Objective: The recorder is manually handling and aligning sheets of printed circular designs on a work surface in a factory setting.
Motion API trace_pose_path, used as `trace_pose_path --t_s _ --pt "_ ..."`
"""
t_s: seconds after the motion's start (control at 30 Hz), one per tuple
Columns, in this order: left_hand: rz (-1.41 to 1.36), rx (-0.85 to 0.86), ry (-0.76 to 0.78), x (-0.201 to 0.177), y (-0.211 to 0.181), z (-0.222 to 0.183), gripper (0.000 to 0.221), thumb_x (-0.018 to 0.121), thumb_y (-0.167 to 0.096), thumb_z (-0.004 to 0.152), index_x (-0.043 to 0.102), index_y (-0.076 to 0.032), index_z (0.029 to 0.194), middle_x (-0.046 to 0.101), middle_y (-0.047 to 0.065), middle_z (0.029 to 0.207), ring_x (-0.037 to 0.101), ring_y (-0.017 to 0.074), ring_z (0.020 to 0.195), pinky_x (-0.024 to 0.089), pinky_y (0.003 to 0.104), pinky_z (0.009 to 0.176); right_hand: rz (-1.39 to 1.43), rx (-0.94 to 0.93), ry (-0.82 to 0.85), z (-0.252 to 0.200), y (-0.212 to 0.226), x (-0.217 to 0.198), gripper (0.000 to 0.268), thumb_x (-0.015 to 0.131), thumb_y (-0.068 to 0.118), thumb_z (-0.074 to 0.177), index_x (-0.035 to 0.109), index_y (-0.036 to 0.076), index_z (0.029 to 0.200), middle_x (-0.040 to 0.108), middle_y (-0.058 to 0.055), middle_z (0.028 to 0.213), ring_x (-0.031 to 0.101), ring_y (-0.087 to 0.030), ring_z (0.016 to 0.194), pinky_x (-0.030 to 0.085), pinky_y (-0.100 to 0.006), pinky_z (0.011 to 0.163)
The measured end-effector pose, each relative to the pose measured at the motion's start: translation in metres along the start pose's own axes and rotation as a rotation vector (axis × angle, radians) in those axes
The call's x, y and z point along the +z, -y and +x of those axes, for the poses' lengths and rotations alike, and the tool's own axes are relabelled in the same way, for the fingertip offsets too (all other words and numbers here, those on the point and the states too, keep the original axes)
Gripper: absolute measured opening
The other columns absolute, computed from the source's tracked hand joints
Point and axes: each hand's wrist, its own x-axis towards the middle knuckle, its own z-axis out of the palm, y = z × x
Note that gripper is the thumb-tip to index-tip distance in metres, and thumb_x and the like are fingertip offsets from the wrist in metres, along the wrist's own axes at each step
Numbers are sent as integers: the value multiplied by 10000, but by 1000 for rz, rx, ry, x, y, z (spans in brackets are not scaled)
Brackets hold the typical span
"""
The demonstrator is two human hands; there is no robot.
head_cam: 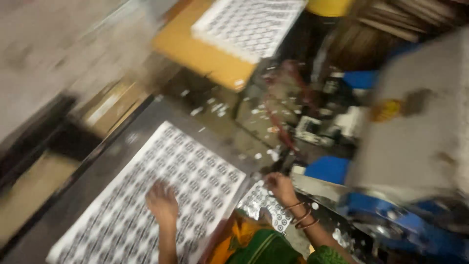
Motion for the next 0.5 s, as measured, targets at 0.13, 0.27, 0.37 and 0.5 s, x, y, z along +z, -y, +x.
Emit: trace_pose_path --t_s 0.13,0.27,0.37,0.5 --pt "-230 119 160 39 -94 0 272 708 -138 915 714 -87 1182 624 207 1363 570 410 1282 460 496 1084 188 200 -235 -6 -87 -82 307 711 361 936 774 60 917 779 -52 818 733 -171 766 583 -328 724" --pt "-256 164 230 117 -124 0 303 730 -138 872 710 -79 1169 645 192 1329 609 392 1255 484 510 1059 150 151 -646 -34 -56 -296 371 648 425 982 765 74 999 777 -36 921 706 -108 853 553 -295 793" --pt "-452 162 320 125 -179 -2 322 698 -113 891 713 -86 1212 637 202 1332 617 381 1228 512 486 1028 131 223 -937 -38 -58 -393 316 697 309 1019 738 40 1181 754 -76 1017 647 -131 902 524 -282 833" --pt "-747 -44 548 169 -241 -45 303 616 -128 954 717 -151 1238 663 129 1301 631 287 1142 553 402 875 -82 157 -872 61 -316 -385 365 551 284 1074 634 24 1317 681 -174 1219 627 -243 1090 479 -366 970"
